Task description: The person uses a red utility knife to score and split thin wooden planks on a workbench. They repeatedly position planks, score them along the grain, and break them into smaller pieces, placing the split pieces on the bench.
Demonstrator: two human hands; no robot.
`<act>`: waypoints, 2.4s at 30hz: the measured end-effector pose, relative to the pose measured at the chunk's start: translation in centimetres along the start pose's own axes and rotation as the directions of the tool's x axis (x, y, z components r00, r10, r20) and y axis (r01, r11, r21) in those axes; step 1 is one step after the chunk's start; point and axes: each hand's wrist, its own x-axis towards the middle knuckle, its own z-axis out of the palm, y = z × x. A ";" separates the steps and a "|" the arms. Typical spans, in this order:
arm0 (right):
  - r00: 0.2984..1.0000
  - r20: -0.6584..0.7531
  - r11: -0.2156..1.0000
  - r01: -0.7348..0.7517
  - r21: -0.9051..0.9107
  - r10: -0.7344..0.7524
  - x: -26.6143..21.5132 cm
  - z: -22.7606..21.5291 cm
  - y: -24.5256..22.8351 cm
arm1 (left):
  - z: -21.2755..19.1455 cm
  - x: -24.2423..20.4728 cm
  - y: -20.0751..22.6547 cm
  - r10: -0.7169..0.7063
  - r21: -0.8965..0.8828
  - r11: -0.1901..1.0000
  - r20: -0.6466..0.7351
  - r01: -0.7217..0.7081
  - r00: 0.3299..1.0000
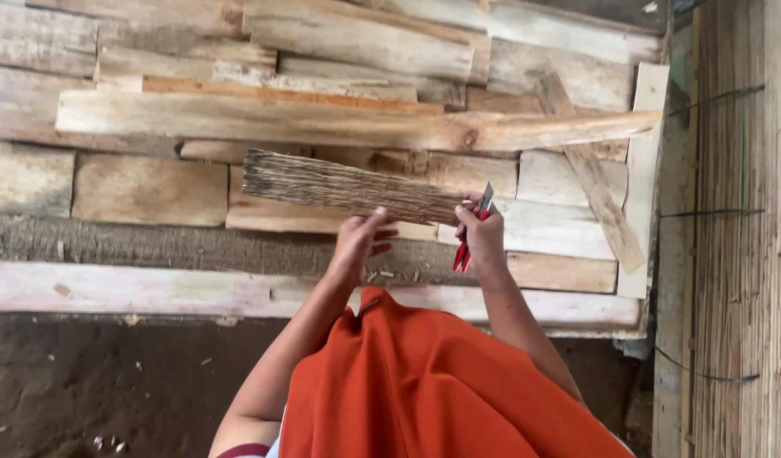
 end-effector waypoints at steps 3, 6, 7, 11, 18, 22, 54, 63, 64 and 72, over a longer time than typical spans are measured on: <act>0.996 0.035 0.994 -0.074 -0.085 0.078 -0.6 -2.3 1.8 | -0.1 -0.9 -4.0 -0.185 0.423 0.902 0.208 0.082 0.961; 0.990 0.054 0.980 -0.122 -0.154 0.131 -1.4 -4.2 4.9 | 1.0 -2.5 -5.8 0.193 0.676 0.613 0.375 -0.410 0.907; 0.990 0.046 0.980 -0.126 -0.155 0.135 -2.1 -4.7 5.0 | 0.5 -2.1 -6.7 0.186 0.676 0.613 0.380 -0.409 0.906; 0.978 0.056 0.959 -0.187 -0.214 0.203 -3.9 -6.2 5.1 | 0.1 -2.4 -7.3 0.475 0.794 -0.119 0.573 -0.596 0.668; 0.963 0.085 0.941 -0.228 -0.251 0.256 -4.4 -8.0 6.9 | -0.8 -0.8 -11.0 0.260 0.834 -0.267 0.545 -0.483 0.797; 0.953 0.065 0.885 -0.248 -0.393 0.295 -4.3 -8.8 6.9 | -1.2 0.1 -12.3 0.288 0.819 -0.271 0.570 -0.506 0.769; 0.957 0.109 0.654 -0.098 -0.750 0.269 -8.4 -10.9 2.9 | 3.0 -1.2 -16.2 0.276 0.873 -0.272 0.473 -0.404 0.837; 0.997 0.012 0.717 -0.049 -0.695 0.080 -2.2 -19.4 6.1 | 12.5 1.4 -19.2 0.390 0.683 -0.240 0.718 -0.690 0.576; 0.997 -0.009 0.719 -0.065 -0.692 0.081 -1.9 -20.9 6.1 | 14.6 1.8 -20.1 0.376 0.669 -0.244 0.732 -0.702 0.568; 0.984 -0.178 0.563 -0.144 -0.814 -0.006 4.2 -34.6 2.4 | 29.7 3.1 -25.9 0.236 0.444 -0.354 0.894 -0.823 0.381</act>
